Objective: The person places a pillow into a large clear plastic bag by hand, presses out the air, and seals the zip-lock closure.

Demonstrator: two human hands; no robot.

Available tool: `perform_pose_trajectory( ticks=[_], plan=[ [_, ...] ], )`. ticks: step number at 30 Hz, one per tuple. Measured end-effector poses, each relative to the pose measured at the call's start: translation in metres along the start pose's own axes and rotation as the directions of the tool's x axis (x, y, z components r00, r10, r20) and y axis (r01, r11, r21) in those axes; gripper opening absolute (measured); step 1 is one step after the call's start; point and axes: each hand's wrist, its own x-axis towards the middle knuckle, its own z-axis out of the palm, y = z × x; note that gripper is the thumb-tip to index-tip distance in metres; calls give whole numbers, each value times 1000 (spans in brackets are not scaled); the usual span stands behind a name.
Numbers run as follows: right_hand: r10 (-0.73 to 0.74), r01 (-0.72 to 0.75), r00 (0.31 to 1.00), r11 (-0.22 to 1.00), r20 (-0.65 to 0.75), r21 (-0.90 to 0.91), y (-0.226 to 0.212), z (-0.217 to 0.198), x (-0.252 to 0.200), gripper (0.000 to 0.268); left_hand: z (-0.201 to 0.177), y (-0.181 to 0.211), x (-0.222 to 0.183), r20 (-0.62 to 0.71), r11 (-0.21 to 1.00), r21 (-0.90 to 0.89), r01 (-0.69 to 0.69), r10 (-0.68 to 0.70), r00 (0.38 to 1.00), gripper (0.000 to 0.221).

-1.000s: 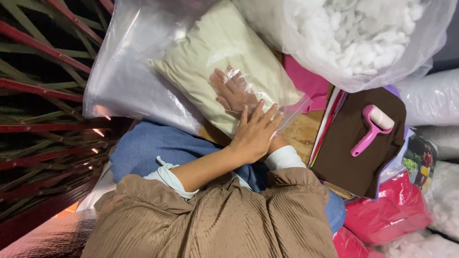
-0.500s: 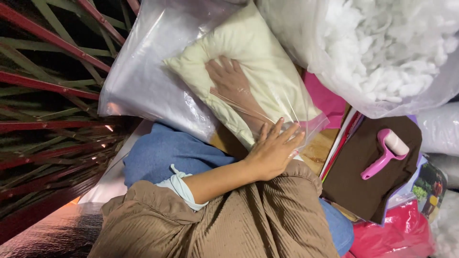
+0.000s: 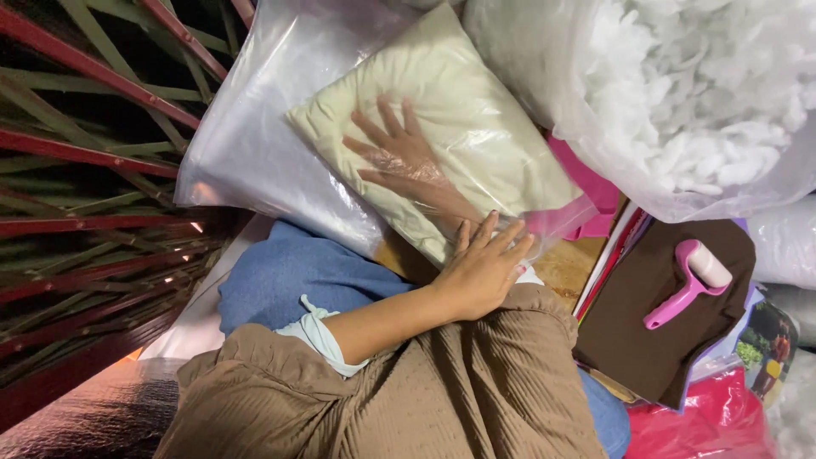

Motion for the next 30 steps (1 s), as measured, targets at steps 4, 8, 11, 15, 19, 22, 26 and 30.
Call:
perform_pose_trajectory(
  ticks=[4, 8, 11, 15, 19, 22, 26, 30],
  plan=[
    [47, -53, 996, 995, -78, -82, -6, -9, -8, 66, -14, 8, -1, 10, 1000, -28, -7, 7, 1000, 54],
    [252, -257, 963, 965, -101, -48, -14, -48, -25, 64, -16, 6, -1, 1, 999, -45, -13, 13, 1000, 54],
    [283, -287, 958, 954, -51, -85, -24, -44, -21, 75, -8, 6, -2, -5, 999, -34, -22, 22, 1000, 53],
    [224, -216, 970, 972, 89, -97, -33, -20, -12, 78, 2, -1, 1, 29, 1000, -18, -7, 8, 1000, 53],
    [201, -193, 978, 975, 63, -114, -18, -22, 10, 73, -6, 4, 0, -35, 999, 43, 0, 2, 999, 50],
    [191, -182, 979, 977, 72, -112, -9, -13, 24, 68, -11, 4, 2, -20, 1000, -19, -17, 17, 1000, 51],
    [154, -145, 981, 986, 116, -87, -13, 4, 34, 64, -7, 0, -6, -75, 999, 28, -31, 33, 997, 51],
    [134, -124, 984, 988, 121, -89, -3, 5, 51, 65, -13, -1, -2, -94, 999, 45, -24, 28, 995, 52]
  ],
)
